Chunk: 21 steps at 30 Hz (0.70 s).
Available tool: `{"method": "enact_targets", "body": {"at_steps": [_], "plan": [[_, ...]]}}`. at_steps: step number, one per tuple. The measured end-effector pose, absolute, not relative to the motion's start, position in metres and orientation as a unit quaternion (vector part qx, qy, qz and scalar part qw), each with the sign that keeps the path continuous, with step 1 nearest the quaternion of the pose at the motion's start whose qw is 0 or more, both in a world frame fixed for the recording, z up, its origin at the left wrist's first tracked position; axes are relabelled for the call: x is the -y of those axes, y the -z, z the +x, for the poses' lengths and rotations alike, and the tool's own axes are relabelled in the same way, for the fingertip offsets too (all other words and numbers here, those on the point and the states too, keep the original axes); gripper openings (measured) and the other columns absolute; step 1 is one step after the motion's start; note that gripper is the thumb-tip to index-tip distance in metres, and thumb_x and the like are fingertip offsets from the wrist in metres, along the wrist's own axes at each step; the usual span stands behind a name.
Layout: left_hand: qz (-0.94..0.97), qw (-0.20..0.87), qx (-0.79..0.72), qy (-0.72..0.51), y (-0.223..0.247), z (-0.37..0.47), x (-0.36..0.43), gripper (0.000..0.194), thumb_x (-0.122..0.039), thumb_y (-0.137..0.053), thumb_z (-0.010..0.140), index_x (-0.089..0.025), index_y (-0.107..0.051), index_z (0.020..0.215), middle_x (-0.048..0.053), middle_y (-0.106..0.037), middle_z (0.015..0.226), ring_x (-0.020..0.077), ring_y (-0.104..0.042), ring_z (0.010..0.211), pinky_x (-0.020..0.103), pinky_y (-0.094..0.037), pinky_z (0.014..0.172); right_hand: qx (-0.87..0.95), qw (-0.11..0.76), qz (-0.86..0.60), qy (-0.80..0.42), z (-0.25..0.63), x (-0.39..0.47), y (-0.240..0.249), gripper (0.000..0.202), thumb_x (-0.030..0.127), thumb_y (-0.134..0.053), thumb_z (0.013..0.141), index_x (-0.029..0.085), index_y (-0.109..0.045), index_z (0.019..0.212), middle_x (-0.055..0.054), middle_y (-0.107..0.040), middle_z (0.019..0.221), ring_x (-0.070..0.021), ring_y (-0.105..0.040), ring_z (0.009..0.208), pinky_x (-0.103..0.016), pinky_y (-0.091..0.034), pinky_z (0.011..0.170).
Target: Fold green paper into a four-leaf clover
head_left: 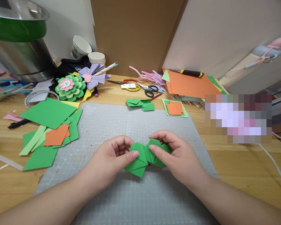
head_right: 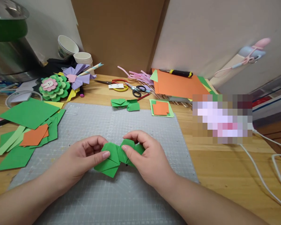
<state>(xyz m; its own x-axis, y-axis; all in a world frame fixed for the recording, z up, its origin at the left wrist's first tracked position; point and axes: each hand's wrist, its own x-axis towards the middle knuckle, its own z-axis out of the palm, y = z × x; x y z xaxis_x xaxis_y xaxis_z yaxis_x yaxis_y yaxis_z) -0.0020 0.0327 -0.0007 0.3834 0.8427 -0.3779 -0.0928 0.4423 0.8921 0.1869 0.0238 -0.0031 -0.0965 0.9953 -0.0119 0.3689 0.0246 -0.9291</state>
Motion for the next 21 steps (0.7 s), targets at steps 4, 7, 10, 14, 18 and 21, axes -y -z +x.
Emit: {"method": "enact_targets", "body": {"at_steps": [4,7,10,14,18,21], "plan": [[0.429,0.712,-0.453,-0.322,0.0007,-0.0015,-0.031,0.016,-0.027,-0.071,0.073,-0.016,-0.059,0.073,-0.002,-0.059,0.067,0.0095,-0.051,0.059,0.02,-0.042,0.055,0.643,0.368,-0.523,-0.421,0.1856,-0.0208,0.0037,0.013,0.023,-0.06,0.082,0.025,-0.063,0.095,0.0,-0.061,0.091,-0.0148,-0.056,0.08,-0.028,-0.046,0.07],[0.432,0.707,-0.459,-0.321,0.0011,-0.0016,-0.0302,0.016,-0.027,-0.071,0.073,-0.016,-0.059,0.073,-0.002,-0.058,0.065,0.0094,-0.05,0.058,0.02,-0.041,0.054,0.638,0.37,-0.518,-0.433,0.1864,-0.0199,0.0036,0.012,0.023,-0.058,0.085,0.026,-0.062,0.096,0.0,-0.06,0.091,-0.0141,-0.056,0.08,-0.026,-0.047,0.069],[0.435,0.703,-0.463,-0.32,0.0019,-0.0014,-0.0306,0.016,-0.027,-0.071,0.072,-0.016,-0.059,0.073,-0.002,-0.057,0.064,0.0093,-0.049,0.057,0.019,-0.04,0.052,0.63,0.38,-0.519,-0.436,0.1865,-0.0195,0.003,0.01,0.023,-0.057,0.086,0.026,-0.062,0.094,0.0,-0.06,0.09,-0.0139,-0.055,0.08,-0.025,-0.047,0.069],[0.43,0.704,-0.466,-0.32,0.0023,-0.0005,-0.0307,0.017,-0.025,-0.073,0.071,-0.017,-0.058,0.072,-0.003,-0.056,0.063,0.0095,-0.049,0.058,0.02,-0.04,0.053,0.614,0.391,-0.517,-0.45,0.184,-0.0186,0.0026,0.008,0.022,-0.056,0.086,0.025,-0.061,0.092,0.001,-0.059,0.087,-0.0135,-0.055,0.078,-0.023,-0.048,0.067],[0.429,0.704,-0.463,-0.326,0.0019,0.0005,-0.029,0.017,-0.023,-0.073,0.069,-0.017,-0.058,0.07,-0.004,-0.055,0.061,0.0087,-0.048,0.056,0.019,-0.038,0.051,0.596,0.395,-0.517,-0.47,0.1812,-0.0174,0.0039,0.008,0.023,-0.055,0.087,0.025,-0.059,0.093,0.001,-0.058,0.085,-0.0131,-0.054,0.075,-0.022,-0.047,0.063],[0.428,0.703,-0.464,-0.327,0.0018,0.0009,-0.0283,0.017,-0.023,-0.074,0.068,-0.017,-0.058,0.068,-0.004,-0.055,0.06,0.0089,-0.047,0.055,0.019,-0.038,0.05,0.592,0.392,-0.515,-0.48,0.1804,-0.017,0.005,0.009,0.024,-0.055,0.087,0.026,-0.059,0.094,0.001,-0.058,0.085,-0.0126,-0.054,0.074,-0.021,-0.047,0.061]]}}
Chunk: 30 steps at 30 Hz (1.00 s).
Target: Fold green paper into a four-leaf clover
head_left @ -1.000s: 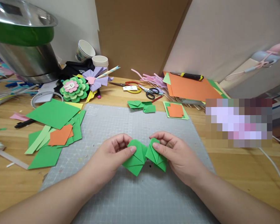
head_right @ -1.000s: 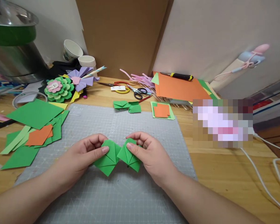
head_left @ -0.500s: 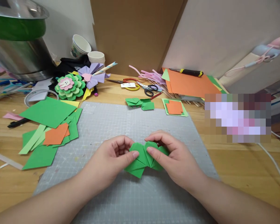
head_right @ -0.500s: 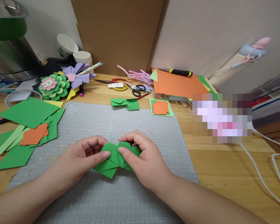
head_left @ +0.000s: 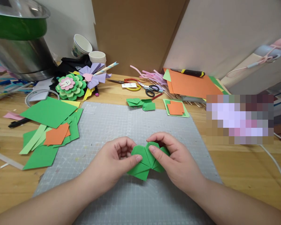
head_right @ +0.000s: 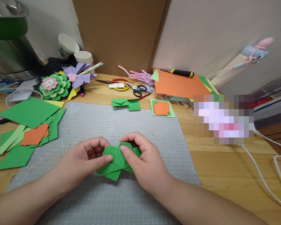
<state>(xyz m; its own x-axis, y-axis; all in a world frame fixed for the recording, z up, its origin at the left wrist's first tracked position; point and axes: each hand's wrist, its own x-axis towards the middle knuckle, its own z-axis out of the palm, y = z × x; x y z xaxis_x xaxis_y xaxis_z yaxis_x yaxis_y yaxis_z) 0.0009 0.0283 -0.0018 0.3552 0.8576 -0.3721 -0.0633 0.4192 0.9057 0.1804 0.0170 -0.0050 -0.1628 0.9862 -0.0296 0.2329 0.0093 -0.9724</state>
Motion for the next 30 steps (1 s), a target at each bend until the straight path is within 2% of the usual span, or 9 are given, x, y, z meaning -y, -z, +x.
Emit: {"method": "enact_targets", "body": {"at_steps": [4,9,14,19,23,25,26,28,30], "plan": [[0.422,0.706,-0.466,-0.327,0.003,0.001,-0.029,0.017,-0.024,-0.075,0.067,-0.017,-0.059,0.069,-0.003,-0.056,0.061,0.0097,-0.049,0.056,0.019,-0.039,0.051,0.591,0.383,-0.515,-0.489,0.181,-0.017,0.005,0.007,0.024,-0.055,0.087,0.025,-0.058,0.093,0.001,-0.058,0.083,-0.0124,-0.053,0.073,-0.021,-0.046,0.06],[0.423,0.714,-0.47,-0.302,0.003,0.001,-0.028,0.017,-0.028,-0.072,0.07,-0.017,-0.065,0.08,0.001,-0.061,0.068,0.0128,-0.054,0.06,0.022,-0.043,0.055,0.605,0.371,-0.511,-0.485,0.18,-0.016,0.005,0.008,0.023,-0.055,0.087,0.026,-0.058,0.094,0.001,-0.058,0.086,-0.0128,-0.054,0.077,-0.023,-0.048,0.065],[0.469,0.687,-0.478,-0.283,0.0,0.003,-0.025,0.013,-0.028,-0.07,0.07,-0.018,-0.062,0.071,-0.004,-0.053,0.059,0.01,-0.044,0.051,0.02,-0.034,0.046,0.63,0.38,-0.491,-0.467,0.175,-0.01,0.007,0.022,0.018,-0.054,0.087,0.029,-0.05,0.105,0.001,-0.055,0.096,-0.0137,-0.053,0.088,-0.026,-0.048,0.077],[0.496,0.68,-0.47,-0.268,-0.003,-0.001,-0.025,0.014,-0.03,-0.066,0.073,-0.017,-0.064,0.07,-0.003,-0.055,0.061,0.0107,-0.046,0.053,0.021,-0.035,0.049,0.663,0.384,-0.467,-0.442,0.174,-0.01,0.002,0.022,0.022,-0.05,0.091,0.028,-0.047,0.111,-0.002,-0.054,0.098,-0.015,-0.054,0.088,-0.029,-0.048,0.076],[0.416,0.689,-0.48,-0.35,-0.001,-0.006,-0.033,0.018,-0.032,-0.071,0.072,-0.017,-0.061,0.072,-0.002,-0.059,0.064,0.0108,-0.051,0.056,0.021,-0.041,0.054,0.689,0.406,-0.511,-0.315,0.183,-0.039,-0.004,0.018,0.028,-0.044,0.094,0.025,-0.048,0.111,-0.005,-0.055,0.102,-0.0178,-0.056,0.091,-0.031,-0.048,0.075],[0.361,0.692,-0.486,-0.394,0.0,-0.009,-0.038,0.019,-0.032,-0.072,0.072,-0.017,-0.062,0.075,-0.002,-0.062,0.066,0.0109,-0.054,0.057,0.021,-0.043,0.055,0.74,0.362,-0.535,-0.19,0.185,-0.066,-0.005,0.016,0.026,-0.043,0.093,0.021,-0.049,0.107,-0.007,-0.057,0.1,-0.0187,-0.058,0.088,-0.031,-0.049,0.07],[0.333,0.692,-0.487,-0.416,0.001,-0.01,-0.04,0.019,-0.032,-0.072,0.072,-0.017,-0.062,0.078,-0.002,-0.064,0.067,0.0109,-0.055,0.057,0.021,-0.044,0.055,0.786,0.304,-0.528,-0.111,0.184,-0.08,-0.004,0.016,0.024,-0.043,0.092,0.019,-0.049,0.107,-0.009,-0.058,0.102,-0.0195,-0.058,0.087,-0.032,-0.048,0.068],[0.289,0.683,-0.492,-0.456,0.001,-0.011,-0.043,0.018,-0.031,-0.073,0.072,-0.017,-0.062,0.078,-0.003,-0.064,0.065,0.0102,-0.055,0.055,0.02,-0.042,0.053,0.819,0.264,-0.504,-0.068,0.18,-0.109,-0.002,0.026,0.02,-0.054,0.085,0.017,-0.054,0.11,-0.012,-0.059,0.114,-0.0258,-0.055,0.103,-0.039,-0.044,0.081],[0.261,0.669,-0.498,-0.486,0.001,-0.012,-0.046,0.017,-0.029,-0.074,0.072,-0.017,-0.061,0.074,-0.005,-0.062,0.061,0.0085,-0.054,0.052,0.019,-0.04,0.049,0.841,0.236,-0.486,-0.03,0.172,-0.132,0.001,0.034,0.016,-0.057,0.08,0.016,-0.057,0.113,-0.015,-0.058,0.12,-0.0326,-0.049,0.111,-0.048,-0.034,0.09]]}}
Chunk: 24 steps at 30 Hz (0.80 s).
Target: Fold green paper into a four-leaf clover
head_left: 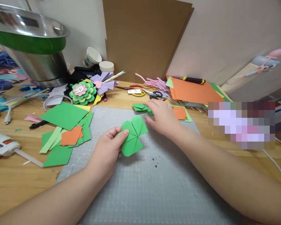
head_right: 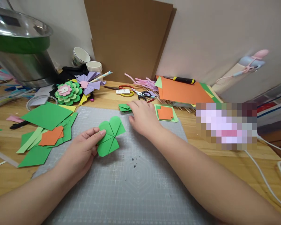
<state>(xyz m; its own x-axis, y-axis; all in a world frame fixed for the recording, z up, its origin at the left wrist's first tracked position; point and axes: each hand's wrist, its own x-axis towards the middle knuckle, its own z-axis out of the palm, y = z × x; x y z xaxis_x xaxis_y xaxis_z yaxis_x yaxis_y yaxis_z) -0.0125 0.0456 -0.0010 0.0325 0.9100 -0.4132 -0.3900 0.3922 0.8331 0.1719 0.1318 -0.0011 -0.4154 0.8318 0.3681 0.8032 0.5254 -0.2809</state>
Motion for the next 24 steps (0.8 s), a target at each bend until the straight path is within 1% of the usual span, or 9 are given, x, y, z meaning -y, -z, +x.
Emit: {"method": "enact_targets", "body": {"at_steps": [2,5,7,9,11,14,17,20,24], "plan": [[0.246,0.661,-0.499,-0.504,0.001,-0.014,-0.047,0.019,-0.027,-0.074,0.072,-0.017,-0.058,0.069,-0.006,-0.059,0.059,0.0069,-0.051,0.049,0.017,-0.037,0.046,0.861,0.213,-0.463,-0.004,0.163,-0.148,0.004,0.031,0.012,-0.058,0.077,0.016,-0.063,0.107,-0.014,-0.062,0.117,-0.0329,-0.051,0.108,-0.05,-0.028,0.092],[0.226,0.659,-0.492,-0.522,0.001,-0.016,-0.048,0.022,-0.026,-0.074,0.072,-0.017,-0.056,0.065,-0.007,-0.056,0.057,0.0064,-0.05,0.05,0.017,-0.037,0.045,0.879,0.195,-0.434,0.022,0.154,-0.16,0.004,0.016,0.01,-0.054,0.08,0.016,-0.069,0.08,-0.011,-0.071,0.085,-0.0267,-0.06,0.087,-0.047,-0.028,0.089],[0.212,0.662,-0.482,-0.533,0.001,-0.018,-0.049,0.019,-0.024,-0.073,0.073,-0.016,-0.057,0.066,-0.005,-0.058,0.061,0.0071,-0.053,0.053,0.017,-0.041,0.048,0.879,0.21,-0.426,0.042,0.153,-0.158,0.002,0.023,0.011,-0.05,0.086,0.016,-0.068,0.071,-0.008,-0.071,0.074,-0.0229,-0.061,0.078,-0.045,-0.029,0.088],[0.194,0.666,-0.468,-0.547,-0.001,-0.018,-0.05,0.011,-0.022,-0.069,0.076,-0.015,-0.061,0.072,-0.002,-0.063,0.071,0.009,-0.058,0.061,0.018,-0.047,0.054,0.87,0.245,-0.423,0.063,0.155,-0.148,-0.002,0.026,0.014,-0.046,0.09,0.016,-0.068,0.077,-0.007,-0.072,0.078,-0.0208,-0.061,0.077,-0.042,-0.03,0.088],[0.171,0.674,-0.455,-0.556,-0.004,-0.018,-0.051,0.005,-0.018,-0.062,0.081,-0.014,-0.065,0.079,0.002,-0.066,0.084,0.011,-0.061,0.07,0.02,-0.051,0.062,0.859,0.283,-0.42,0.078,0.159,-0.129,-0.006,0.021,0.017,-0.047,0.092,0.016,-0.067,0.088,-0.006,-0.072,0.086,-0.0196,-0.061,0.08,-0.039,-0.033,0.086],[0.144,0.695,-0.441,-0.549,-0.009,-0.017,-0.05,0.014,-0.013,-0.053,0.086,-0.013,-0.067,0.088,0.005,-0.068,0.094,0.0124,-0.063,0.078,0.022,-0.055,0.067,0.865,0.301,-0.393,0.082,0.168,-0.092,-0.006,0.013,0.016,-0.052,0.09,0.018,-0.065,0.091,-0.002,-0.073,0.089,-0.0159,-0.063,0.079,-0.033,-0.039,0.079],[0.14,0.73,-0.43,-0.513,-0.009,-0.016,-0.047,0.018,-0.01,-0.051,0.088,-0.011,-0.068,0.092,0.007,-0.069,0.092,0.0131,-0.064,0.077,0.023,-0.056,0.067,0.878,0.296,-0.362,0.101,0.177,-0.061,-0.001,0.01,0.013,-0.057,0.086,0.017,-0.064,0.092,-0.003,-0.073,0.091,-0.0162,-0.062,0.077,-0.033,-0.041,0.076],[0.149,0.774,-0.412,-0.457,-0.007,-0.015,-0.042,0.014,-0.011,-0.055,0.086,-0.01,-0.069,0.09,0.008,-0.069,0.087,0.0143,-0.065,0.074,0.024,-0.057,0.066,0.882,0.29,-0.345,0.132,0.183,-0.045,0.005,0.011,0.011,-0.059,0.085,0.014,-0.063,0.094,-0.005,-0.073,0.089,-0.0179,-0.063,0.075,-0.035,-0.04,0.071],[0.161,0.805,-0.384,-0.423,-0.006,-0.014,-0.037,0.011,-0.011,-0.057,0.086,-0.012,-0.068,0.087,0.005,-0.068,0.086,0.013,-0.064,0.073,0.023,-0.056,0.066,0.873,0.298,-0.35,0.164,0.185,-0.04,0.007,0.005,0.008,-0.06,0.083,0.013,-0.061,0.084,-0.007,-0.072,0.085,-0.0198,-0.062,0.073,-0.037,-0.036,0.066]]}}
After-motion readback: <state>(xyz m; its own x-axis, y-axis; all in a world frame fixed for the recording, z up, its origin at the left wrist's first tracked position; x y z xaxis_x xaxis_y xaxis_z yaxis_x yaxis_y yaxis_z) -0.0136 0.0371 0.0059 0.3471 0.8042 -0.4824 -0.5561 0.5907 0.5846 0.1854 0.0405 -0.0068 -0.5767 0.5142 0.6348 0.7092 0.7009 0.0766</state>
